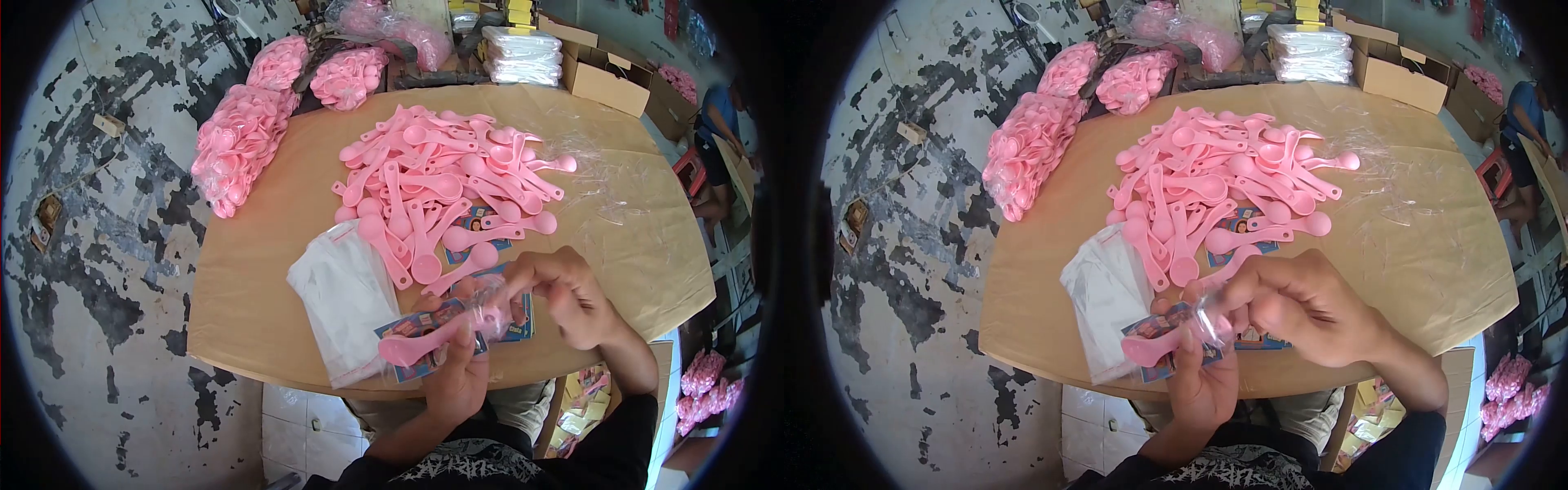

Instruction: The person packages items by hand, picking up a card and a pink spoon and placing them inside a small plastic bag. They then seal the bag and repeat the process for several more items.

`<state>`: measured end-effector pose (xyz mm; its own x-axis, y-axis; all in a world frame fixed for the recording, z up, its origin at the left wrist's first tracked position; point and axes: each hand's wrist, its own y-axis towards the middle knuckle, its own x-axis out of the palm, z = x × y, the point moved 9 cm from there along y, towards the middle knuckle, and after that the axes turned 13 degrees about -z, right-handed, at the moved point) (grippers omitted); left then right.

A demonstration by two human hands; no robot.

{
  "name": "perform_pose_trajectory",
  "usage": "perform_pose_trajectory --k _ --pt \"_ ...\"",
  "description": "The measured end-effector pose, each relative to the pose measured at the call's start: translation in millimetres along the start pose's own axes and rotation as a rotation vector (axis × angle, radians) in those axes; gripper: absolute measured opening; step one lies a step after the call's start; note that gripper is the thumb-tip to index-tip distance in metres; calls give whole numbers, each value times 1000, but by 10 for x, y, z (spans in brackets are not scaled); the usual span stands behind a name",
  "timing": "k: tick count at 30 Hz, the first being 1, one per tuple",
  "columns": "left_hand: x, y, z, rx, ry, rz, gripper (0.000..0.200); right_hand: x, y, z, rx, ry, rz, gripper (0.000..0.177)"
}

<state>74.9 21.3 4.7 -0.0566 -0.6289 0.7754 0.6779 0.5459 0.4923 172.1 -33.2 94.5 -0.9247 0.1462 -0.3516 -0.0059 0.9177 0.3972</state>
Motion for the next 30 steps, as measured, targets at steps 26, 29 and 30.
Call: perform_pose_trajectory --k 26,29,30 --pt "396 -221 -369 -908 504 -536 46 -353 -98 -119 104 -319 -25 59" --pt "361 -331 -263 -967 556 -643 43 -152 -77 23 200 -45 -44 37" --pt "372 -339 -230 -948 654 -719 44 -110 -70 53 196 -1 -44 35"
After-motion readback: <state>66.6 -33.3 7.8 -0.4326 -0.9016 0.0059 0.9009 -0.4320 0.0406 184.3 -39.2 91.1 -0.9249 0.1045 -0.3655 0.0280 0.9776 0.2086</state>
